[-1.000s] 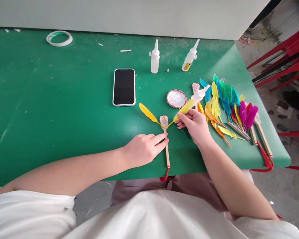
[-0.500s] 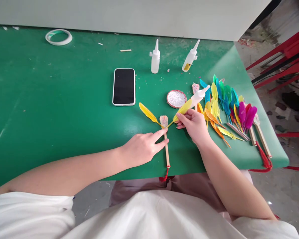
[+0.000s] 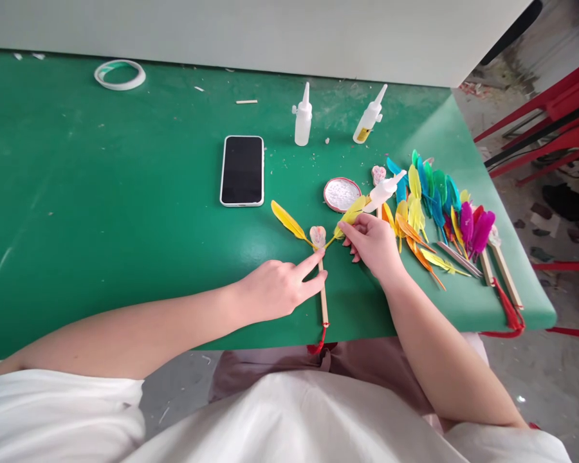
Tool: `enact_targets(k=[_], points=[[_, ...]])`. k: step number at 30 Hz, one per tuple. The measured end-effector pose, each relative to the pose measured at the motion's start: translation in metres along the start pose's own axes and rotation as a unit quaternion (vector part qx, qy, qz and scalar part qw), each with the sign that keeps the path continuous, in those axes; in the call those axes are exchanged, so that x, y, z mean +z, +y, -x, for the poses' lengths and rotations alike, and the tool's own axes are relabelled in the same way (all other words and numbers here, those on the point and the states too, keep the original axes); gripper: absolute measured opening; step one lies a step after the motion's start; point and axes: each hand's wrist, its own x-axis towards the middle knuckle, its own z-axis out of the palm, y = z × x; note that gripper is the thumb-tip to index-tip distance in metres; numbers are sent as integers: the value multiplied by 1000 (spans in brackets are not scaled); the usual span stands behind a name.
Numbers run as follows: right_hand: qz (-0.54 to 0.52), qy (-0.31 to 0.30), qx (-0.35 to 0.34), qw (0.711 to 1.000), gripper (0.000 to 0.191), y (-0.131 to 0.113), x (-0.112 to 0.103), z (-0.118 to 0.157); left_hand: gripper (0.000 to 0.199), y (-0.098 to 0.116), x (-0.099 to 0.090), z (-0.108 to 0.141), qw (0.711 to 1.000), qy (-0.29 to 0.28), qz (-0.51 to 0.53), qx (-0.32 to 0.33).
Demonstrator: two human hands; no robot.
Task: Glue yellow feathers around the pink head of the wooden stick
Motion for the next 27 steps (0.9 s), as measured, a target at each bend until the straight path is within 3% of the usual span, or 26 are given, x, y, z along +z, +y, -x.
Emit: enact_targets(k=[12, 22, 27], points=[[21, -2, 7, 1000, 27, -2, 1, -2, 45, 0, 1, -2, 1000, -2, -6, -10], [13, 14, 8, 1000, 26, -3, 2, -2, 41, 3, 2, 1, 998, 42, -45, -1], [21, 16, 9, 1000, 26, -3, 2, -2, 43, 3, 2, -1, 999, 25, -28, -9]])
